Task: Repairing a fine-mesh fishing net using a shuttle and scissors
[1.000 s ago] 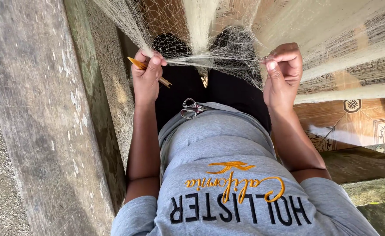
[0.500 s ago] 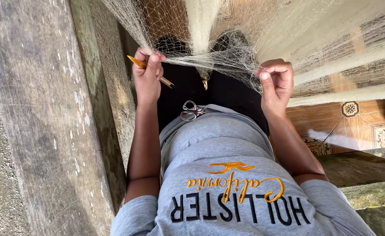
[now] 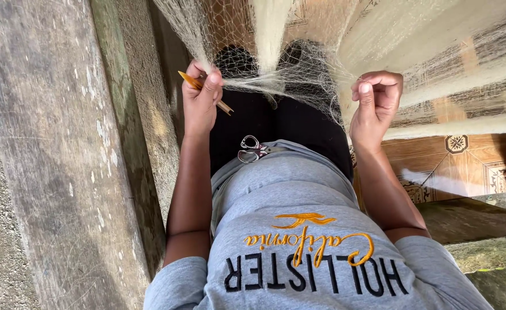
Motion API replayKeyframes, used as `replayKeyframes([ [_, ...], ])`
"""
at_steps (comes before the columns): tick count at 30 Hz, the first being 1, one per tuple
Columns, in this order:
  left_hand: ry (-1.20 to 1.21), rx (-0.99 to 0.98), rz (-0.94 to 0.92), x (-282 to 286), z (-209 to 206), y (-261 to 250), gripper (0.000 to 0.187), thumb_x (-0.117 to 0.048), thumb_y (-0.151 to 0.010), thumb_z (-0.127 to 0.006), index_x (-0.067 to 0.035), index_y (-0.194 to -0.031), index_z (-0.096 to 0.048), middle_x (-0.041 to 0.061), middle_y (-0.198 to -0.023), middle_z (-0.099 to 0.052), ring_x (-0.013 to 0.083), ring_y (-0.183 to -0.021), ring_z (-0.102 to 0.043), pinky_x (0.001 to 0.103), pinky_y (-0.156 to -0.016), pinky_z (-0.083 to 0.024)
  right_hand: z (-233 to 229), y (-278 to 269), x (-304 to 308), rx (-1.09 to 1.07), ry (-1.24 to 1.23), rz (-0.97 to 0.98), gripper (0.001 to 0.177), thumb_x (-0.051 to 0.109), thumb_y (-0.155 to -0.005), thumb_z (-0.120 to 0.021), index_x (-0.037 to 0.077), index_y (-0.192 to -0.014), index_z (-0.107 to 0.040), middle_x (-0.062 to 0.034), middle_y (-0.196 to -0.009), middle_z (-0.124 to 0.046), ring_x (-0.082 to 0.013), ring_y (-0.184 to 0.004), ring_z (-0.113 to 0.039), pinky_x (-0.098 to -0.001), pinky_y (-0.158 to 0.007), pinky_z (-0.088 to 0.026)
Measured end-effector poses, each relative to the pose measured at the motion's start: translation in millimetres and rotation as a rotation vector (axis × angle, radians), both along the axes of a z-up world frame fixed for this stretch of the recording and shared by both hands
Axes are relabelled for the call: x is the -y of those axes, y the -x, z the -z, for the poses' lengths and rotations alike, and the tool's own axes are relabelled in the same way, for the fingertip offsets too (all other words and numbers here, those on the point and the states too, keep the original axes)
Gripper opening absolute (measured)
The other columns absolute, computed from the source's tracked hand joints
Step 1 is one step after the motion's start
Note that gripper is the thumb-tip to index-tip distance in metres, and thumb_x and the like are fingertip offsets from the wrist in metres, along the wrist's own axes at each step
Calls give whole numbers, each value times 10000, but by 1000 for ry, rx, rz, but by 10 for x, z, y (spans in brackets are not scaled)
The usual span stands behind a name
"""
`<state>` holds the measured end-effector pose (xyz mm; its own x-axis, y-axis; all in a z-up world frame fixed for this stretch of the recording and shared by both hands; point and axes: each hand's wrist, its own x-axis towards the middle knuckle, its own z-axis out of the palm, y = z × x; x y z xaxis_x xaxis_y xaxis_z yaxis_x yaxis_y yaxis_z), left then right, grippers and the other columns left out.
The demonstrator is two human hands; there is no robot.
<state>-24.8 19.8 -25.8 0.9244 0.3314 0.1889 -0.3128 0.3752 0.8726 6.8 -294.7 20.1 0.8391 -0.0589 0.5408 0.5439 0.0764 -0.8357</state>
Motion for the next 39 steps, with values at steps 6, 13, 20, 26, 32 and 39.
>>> replayKeyframes([
  [6,-496,-55,129,-37,-185,-36,812,-267,-711,-1027,-89,-1344,-552,34,-788,-505,74,-607,-344,202,-552,-353,219,-146,168,-2,78,-22,157,14,-1084,-628,18,-1046,-476,-78,-939,-431,-146,-774,-471,-279,-697,-429],
  [13,-824,-276,265,306,-625,-293,258,-336,-1030,-588,-123,-904,-660,-25,-808,-631,96,-783,-544,283,-706,-379,-118,-157,157,-213,186,-56,220,35,-1034,-701,99,-1178,-547,-1,-950,-414,-80,-899,-412,-207,-850,-381],
  [20,-450,-397,673,602,-716,-500,429,-444,-1013,-469,-115,-1118,-724,120,-1248,-725,212,-925,-768,228,-582,-573,-68,-194,241,-289,362,-142,120,64,-1061,-682,89,-1065,-565,-17,-946,-477,-123,-887,-449,-257,-853,-389],
  [26,-417,-150,503,754,-657,-743,443,-423,-1087,-437,-130,-1345,-648,134,-1417,-641,323,-1371,-584,421,-1104,-523,35,-324,299,-429,502,-238,145,100,-1036,-708,137,-957,-591,2,-950,-551,-121,-882,-523,-269,-844,-440],
  [32,-586,-154,301,591,-545,-1031,413,-414,-1096,-421,-206,-1374,-646,254,-1515,-486,363,-1480,-263,505,-1224,-228,46,-562,221,-411,240,-149,179,20,-1003,-651,137,-1021,-517,-14,-1015,-549,-136,-979,-564,-266,-900,-491],
  [39,-665,22,164,460,-430,-1156,341,-303,-1116,-458,-198,-1352,-680,4,-1321,-590,188,-1283,-424,404,-1208,-314,-230,-722,-3,-257,48,-78,185,292,-1003,-654,193,-992,-498,-67,-1321,-481,-207,-1314,-475,-420,-1027,-515],
])
